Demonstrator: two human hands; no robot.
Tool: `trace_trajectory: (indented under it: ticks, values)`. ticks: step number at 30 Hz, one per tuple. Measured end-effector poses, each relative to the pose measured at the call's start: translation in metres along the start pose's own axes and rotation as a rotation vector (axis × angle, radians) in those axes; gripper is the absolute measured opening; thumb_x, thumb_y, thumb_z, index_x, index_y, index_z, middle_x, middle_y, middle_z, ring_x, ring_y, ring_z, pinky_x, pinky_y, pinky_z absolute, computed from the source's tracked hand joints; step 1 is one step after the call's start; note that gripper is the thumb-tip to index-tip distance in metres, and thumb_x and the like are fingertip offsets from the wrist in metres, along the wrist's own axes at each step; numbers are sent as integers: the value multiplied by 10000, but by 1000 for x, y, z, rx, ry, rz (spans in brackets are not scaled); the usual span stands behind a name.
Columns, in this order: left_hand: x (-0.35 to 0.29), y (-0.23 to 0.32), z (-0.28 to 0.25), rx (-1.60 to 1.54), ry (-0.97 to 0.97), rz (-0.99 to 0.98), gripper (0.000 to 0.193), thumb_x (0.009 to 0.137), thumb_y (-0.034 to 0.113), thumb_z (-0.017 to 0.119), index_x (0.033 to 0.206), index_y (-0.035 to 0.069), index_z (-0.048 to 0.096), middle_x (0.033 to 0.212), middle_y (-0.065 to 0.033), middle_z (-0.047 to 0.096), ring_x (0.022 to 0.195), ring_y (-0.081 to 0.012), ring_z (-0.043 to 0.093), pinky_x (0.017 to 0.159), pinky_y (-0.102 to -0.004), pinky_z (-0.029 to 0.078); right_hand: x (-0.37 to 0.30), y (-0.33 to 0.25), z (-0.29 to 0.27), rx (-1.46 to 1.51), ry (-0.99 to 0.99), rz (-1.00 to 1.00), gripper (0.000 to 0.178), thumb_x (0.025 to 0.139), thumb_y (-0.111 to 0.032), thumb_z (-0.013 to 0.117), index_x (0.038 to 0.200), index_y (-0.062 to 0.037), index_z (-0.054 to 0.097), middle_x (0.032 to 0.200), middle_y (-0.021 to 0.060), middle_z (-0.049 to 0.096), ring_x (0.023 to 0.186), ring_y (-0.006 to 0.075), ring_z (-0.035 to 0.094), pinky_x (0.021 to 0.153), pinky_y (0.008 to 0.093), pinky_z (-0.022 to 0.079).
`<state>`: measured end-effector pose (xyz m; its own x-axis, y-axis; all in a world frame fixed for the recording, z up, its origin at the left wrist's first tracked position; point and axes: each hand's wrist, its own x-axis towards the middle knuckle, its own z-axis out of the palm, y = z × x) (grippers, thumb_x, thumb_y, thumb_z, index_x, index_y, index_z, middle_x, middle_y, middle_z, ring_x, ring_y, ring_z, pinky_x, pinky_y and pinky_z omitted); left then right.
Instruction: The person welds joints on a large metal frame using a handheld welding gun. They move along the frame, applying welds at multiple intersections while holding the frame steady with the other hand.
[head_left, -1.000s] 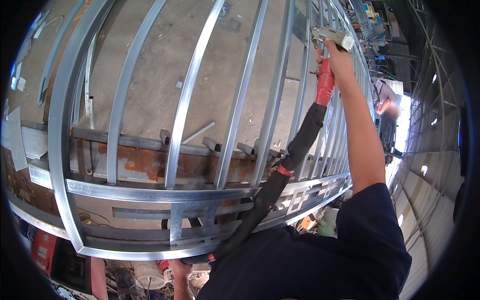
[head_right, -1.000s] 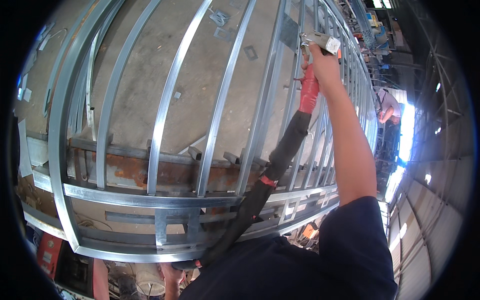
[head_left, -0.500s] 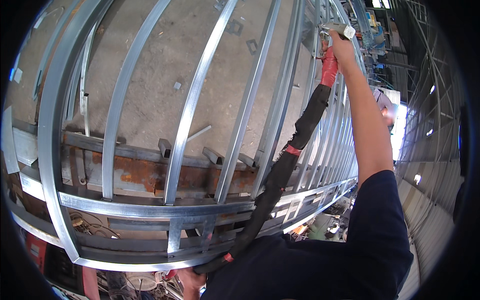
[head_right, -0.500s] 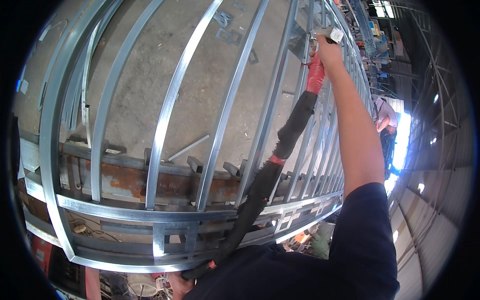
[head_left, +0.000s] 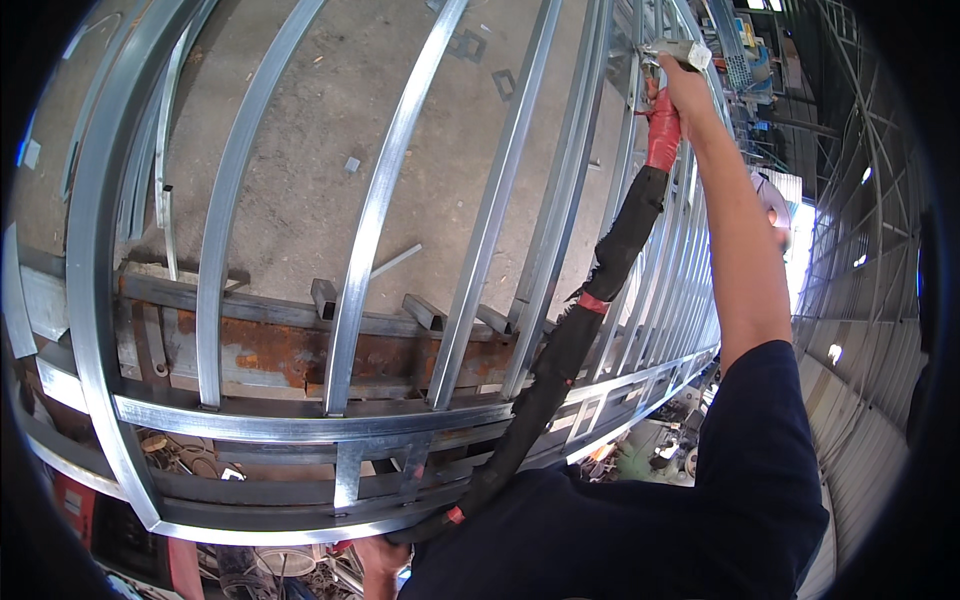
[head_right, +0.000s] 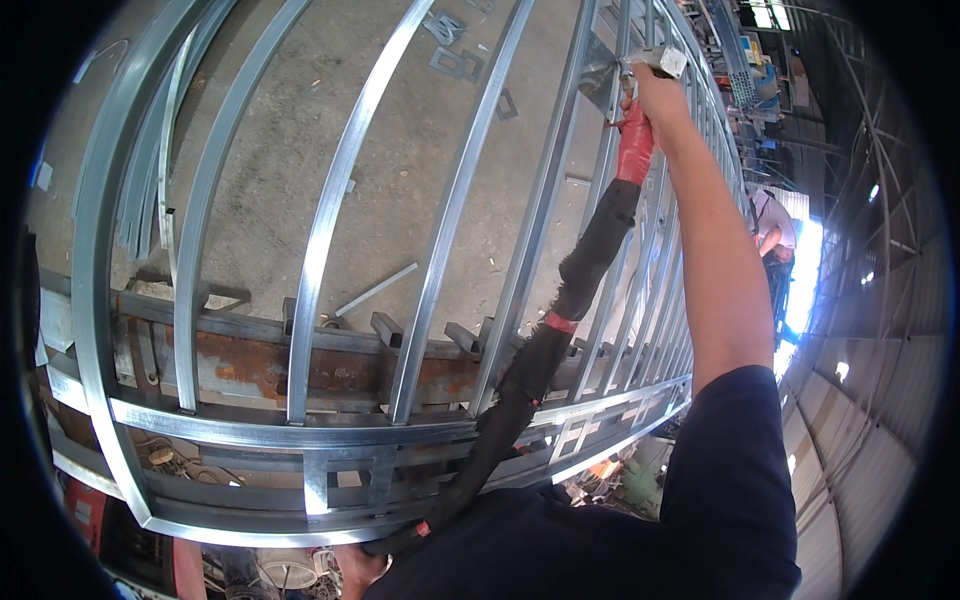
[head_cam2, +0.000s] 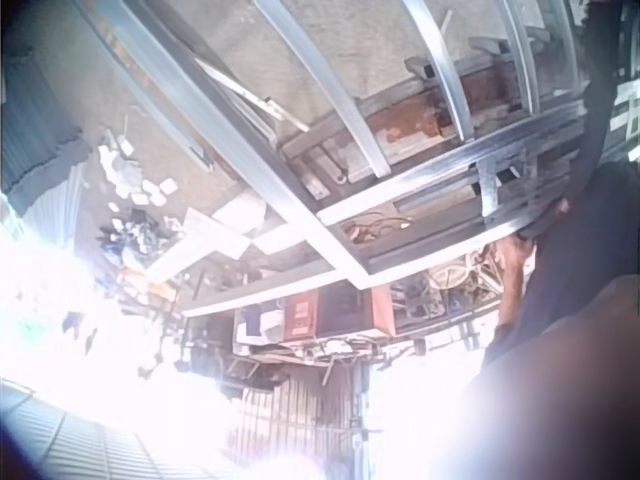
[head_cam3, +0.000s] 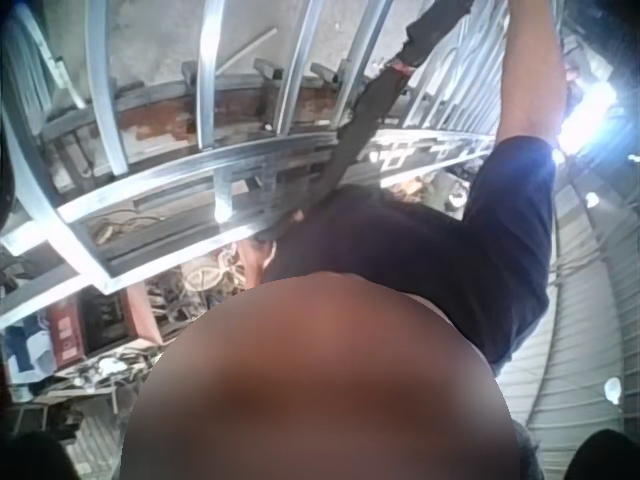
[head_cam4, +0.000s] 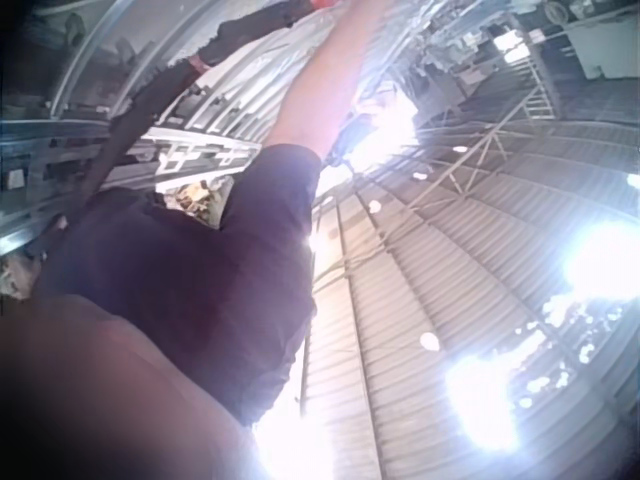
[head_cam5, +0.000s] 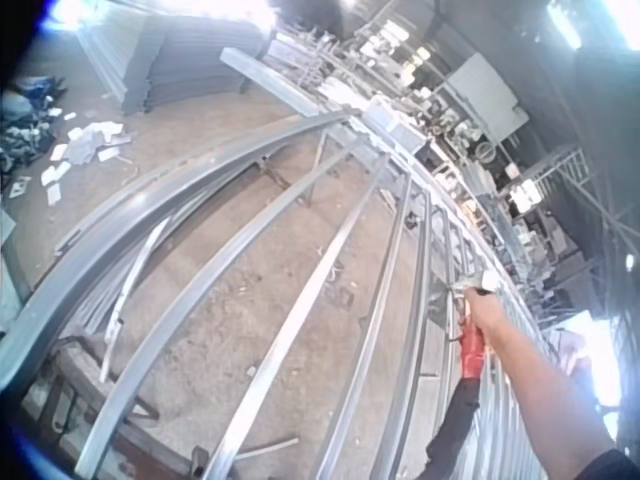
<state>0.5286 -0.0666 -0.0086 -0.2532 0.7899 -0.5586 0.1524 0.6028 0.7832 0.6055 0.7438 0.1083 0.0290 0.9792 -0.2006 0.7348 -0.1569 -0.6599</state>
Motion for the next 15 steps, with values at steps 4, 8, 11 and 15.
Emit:
trace_trajectory:
  ticks: [4,8,11,15]
  values:
    - [3,1,-1,27,15,47,494,782,216,775,1234,42,679,1200,-255,682,1103,-516,629,951,-559,494,0,0,0,-14,-8,5,350,1006,-344,662,1144,-25,622,818,90,627,615,204,624,515,410,541]
    - [4,0,-2,18,-11,43,483,789,215,770,1230,40,677,1189,-256,682,1091,-519,629,943,-559,495,0,-2,4,-20,-3,22,375,1004,-365,671,1167,-33,609,823,85,632,615,195,623,523,402,545]
    - [7,4,-5,21,-2,54,477,789,212,765,1224,37,678,1176,-256,683,1081,-519,629,937,-560,496,2,-3,5,-46,-13,20,391,1003,-390,684,1190,-61,582,795,64,643,614,174,631,538,373,548]
    - [4,-3,-2,19,-14,52,466,785,200,758,1210,30,676,1163,-258,682,1064,-521,630,922,-561,498,4,-2,5,-37,-6,32,394,1002,-392,685,1191,-63,580,793,58,634,614,173,632,540,370,549]
